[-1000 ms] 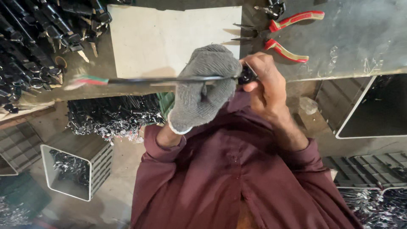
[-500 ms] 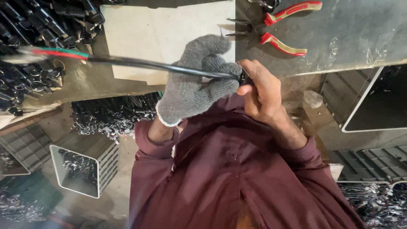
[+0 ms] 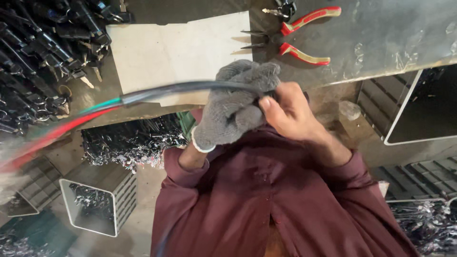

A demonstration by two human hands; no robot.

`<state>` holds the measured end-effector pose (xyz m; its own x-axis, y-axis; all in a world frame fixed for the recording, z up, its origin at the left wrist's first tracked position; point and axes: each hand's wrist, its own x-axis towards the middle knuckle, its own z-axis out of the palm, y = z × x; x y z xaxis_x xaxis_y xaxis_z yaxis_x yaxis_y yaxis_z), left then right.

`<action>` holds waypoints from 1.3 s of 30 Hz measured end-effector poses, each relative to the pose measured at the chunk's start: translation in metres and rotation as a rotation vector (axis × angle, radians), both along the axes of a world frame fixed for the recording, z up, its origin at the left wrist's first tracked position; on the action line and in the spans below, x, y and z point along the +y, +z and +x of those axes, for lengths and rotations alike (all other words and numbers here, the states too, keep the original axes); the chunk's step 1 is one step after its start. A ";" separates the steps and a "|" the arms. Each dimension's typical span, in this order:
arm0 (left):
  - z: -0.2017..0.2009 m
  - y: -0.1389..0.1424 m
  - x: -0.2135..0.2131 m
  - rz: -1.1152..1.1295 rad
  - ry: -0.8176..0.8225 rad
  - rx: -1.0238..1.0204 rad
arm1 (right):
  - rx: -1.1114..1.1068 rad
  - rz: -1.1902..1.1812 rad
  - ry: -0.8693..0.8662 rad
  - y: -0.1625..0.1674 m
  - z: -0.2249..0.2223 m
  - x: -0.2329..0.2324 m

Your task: The person attaches a black plug connector to the end of a cable at a workbench. They strip and arrange the wire ends, insert them into the plug housing, and use pliers to crimp and secure the connector, working on one cable assembly.

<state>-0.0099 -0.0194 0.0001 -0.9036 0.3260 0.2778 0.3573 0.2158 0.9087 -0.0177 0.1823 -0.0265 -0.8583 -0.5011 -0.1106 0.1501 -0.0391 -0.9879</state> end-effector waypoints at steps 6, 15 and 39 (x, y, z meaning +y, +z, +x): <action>0.003 0.010 -0.008 0.083 -0.084 -0.152 | 0.020 -0.099 0.293 0.009 -0.019 0.006; 0.013 -0.023 0.001 0.539 0.019 -0.437 | -0.424 -0.351 0.085 -0.051 0.027 -0.001; 0.028 0.021 0.002 0.757 0.049 -0.765 | 0.289 0.239 0.001 -0.005 -0.035 0.042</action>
<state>0.0181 -0.0177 0.0213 -0.9307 0.2652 -0.2520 -0.3560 -0.4978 0.7908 -0.0532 0.2242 -0.0312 -0.8705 -0.4917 0.0216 -0.1360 0.1980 -0.9707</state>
